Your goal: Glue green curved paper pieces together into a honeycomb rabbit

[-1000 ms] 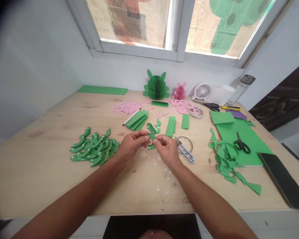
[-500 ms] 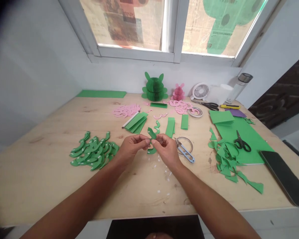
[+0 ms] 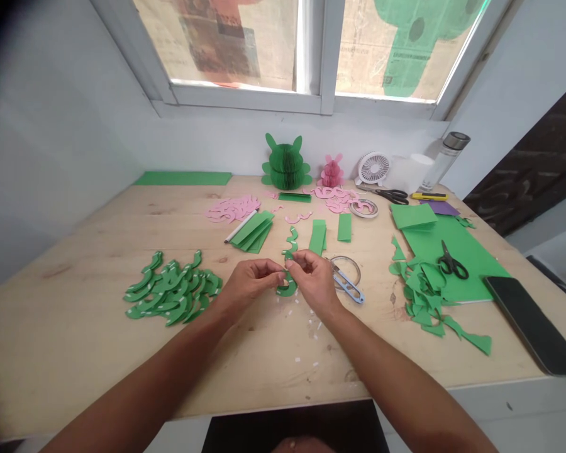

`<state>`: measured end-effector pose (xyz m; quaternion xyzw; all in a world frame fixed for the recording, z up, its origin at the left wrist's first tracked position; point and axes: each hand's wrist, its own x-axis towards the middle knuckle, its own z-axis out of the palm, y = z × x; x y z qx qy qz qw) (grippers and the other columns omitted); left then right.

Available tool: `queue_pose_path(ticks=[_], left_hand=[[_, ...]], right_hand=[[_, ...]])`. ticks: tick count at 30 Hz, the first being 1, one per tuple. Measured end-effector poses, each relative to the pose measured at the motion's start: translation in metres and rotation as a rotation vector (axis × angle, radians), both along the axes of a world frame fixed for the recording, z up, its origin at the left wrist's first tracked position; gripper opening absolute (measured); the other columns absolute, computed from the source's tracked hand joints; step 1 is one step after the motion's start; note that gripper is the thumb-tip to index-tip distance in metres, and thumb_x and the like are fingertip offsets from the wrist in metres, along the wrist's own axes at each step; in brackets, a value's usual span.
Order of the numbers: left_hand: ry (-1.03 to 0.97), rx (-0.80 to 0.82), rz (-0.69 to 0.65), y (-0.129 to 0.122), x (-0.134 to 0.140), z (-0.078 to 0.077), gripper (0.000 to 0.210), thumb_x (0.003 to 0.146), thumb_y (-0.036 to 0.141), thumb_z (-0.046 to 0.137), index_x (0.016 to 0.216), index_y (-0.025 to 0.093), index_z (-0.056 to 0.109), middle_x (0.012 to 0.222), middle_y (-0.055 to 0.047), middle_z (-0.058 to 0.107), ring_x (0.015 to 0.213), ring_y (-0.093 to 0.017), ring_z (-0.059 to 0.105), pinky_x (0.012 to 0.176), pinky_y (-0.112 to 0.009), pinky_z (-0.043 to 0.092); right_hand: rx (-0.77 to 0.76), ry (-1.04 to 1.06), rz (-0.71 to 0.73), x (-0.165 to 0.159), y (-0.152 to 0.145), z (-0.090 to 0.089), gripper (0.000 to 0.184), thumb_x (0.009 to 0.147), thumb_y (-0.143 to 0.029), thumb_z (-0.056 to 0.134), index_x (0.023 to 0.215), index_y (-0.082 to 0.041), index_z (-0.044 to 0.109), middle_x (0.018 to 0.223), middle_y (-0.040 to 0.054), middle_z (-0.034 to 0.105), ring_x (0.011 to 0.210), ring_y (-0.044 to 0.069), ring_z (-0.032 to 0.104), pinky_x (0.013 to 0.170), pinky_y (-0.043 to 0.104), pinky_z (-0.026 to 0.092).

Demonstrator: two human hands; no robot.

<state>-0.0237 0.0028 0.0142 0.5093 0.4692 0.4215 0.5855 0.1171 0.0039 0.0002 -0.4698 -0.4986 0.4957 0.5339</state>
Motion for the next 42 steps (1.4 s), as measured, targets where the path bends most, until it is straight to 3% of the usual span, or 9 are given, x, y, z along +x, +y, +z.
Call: queue_pose_path(ticks=[10, 25, 42], left_hand=[[-0.017, -0.019, -0.01, 0.001, 0.0, -0.003, 0.011, 0.06, 0.024, 0.069, 0.062, 0.014, 0.067, 0.06, -0.004, 0.067, 0.055, -0.014, 0.057, 0.056, -0.024, 0.044], [-0.044, -0.041, -0.04, 0.002, 0.0, -0.005, 0.014, 0.059, 0.027, 0.07, 0.059, 0.014, 0.066, 0.06, -0.004, 0.065, 0.056, -0.013, 0.054, 0.055, -0.024, 0.041], [-0.059, -0.053, -0.056, 0.004, 0.0, -0.005, 0.01, 0.059, 0.022, 0.071, 0.058, 0.014, 0.067, 0.055, -0.002, 0.065, 0.051, -0.011, 0.053, 0.053, -0.022, 0.04]], right_hand=[[-0.042, 0.08, 0.016, 0.0, 0.001, 0.0, 0.024, 0.066, -0.038, 0.069, 0.078, -0.018, 0.064, 0.07, 0.0012, 0.064, 0.062, 0.014, 0.057, 0.058, 0.025, 0.045], [-0.021, 0.147, 0.134, 0.004, -0.001, 0.0, 0.031, 0.077, -0.043, 0.06, 0.096, -0.019, 0.069, 0.075, 0.0042, 0.069, 0.075, 0.019, 0.062, 0.07, 0.031, 0.047], [-0.035, 0.197, 0.112, 0.003, 0.003, -0.008, 0.028, 0.076, -0.043, 0.062, 0.089, -0.019, 0.07, 0.071, 0.0029, 0.067, 0.067, 0.016, 0.06, 0.064, 0.028, 0.047]])
